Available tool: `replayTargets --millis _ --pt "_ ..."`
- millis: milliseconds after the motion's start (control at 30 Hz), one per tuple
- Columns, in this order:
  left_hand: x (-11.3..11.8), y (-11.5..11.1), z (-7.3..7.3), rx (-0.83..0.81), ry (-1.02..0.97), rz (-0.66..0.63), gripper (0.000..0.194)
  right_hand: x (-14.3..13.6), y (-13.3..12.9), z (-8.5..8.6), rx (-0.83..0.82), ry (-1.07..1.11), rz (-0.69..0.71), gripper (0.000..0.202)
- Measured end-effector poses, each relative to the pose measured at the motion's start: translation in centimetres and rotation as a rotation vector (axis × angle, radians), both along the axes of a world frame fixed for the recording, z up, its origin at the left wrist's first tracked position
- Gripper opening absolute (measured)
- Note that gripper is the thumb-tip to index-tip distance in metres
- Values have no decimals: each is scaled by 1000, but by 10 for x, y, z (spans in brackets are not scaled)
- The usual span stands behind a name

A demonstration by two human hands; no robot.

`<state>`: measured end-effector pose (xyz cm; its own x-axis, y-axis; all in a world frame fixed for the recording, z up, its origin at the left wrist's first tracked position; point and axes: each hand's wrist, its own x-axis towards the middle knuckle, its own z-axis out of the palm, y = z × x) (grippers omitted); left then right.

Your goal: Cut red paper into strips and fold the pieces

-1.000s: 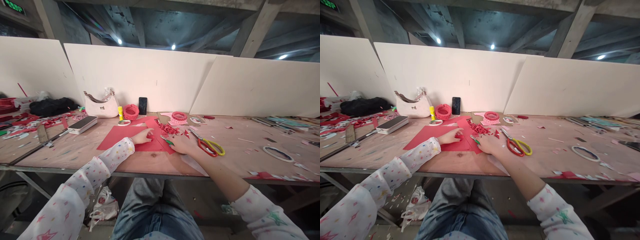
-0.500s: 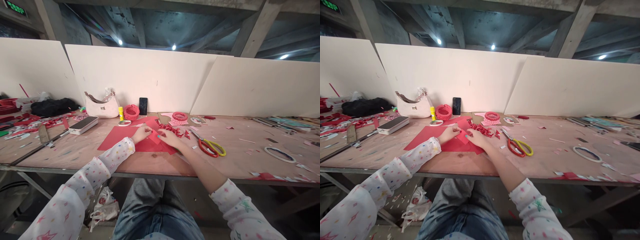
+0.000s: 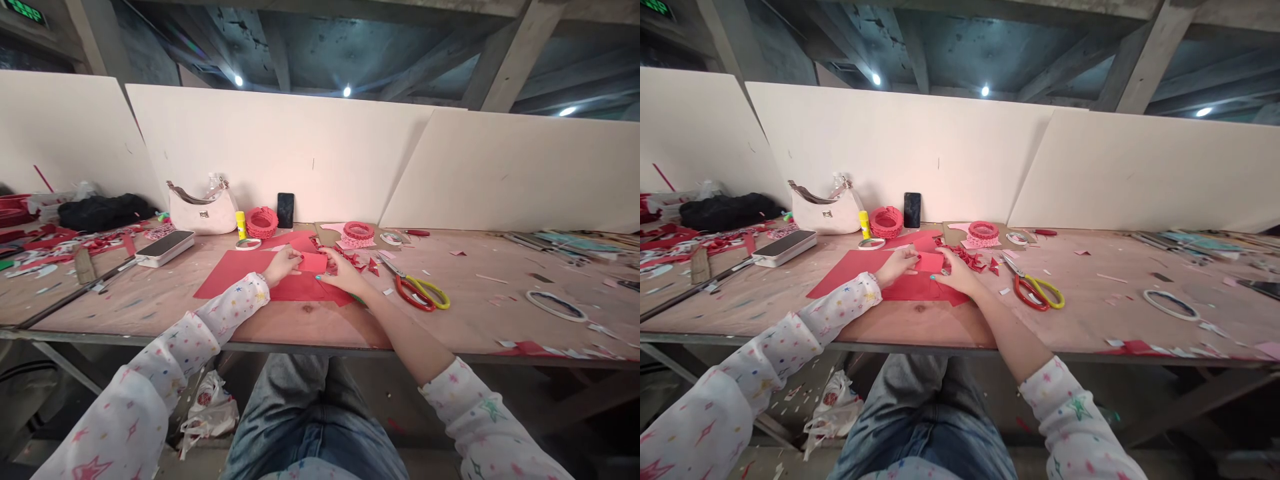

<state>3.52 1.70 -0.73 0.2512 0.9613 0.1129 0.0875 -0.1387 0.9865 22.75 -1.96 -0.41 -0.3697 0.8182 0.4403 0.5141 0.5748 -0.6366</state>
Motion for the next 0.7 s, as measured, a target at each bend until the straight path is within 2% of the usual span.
replayTargets --millis 100,200,367,567,700 --pt "0 2 -3 -36 -67 -28 10 1 0 0 -27 77 7 65" --pt "1 3 -5 -75 -116 -69 11 2 0 1 -121 195 61 66" --pt "3 1 -7 -151 -147 -200 14 1 4 1 -277 401 73 69" --pt "10 -11 -6 -125 -101 -323 20 0 6 -2 -296 466 71 60" --pt "13 -18 -4 -125 -32 -377 27 1 8 -5 -233 364 9 42"
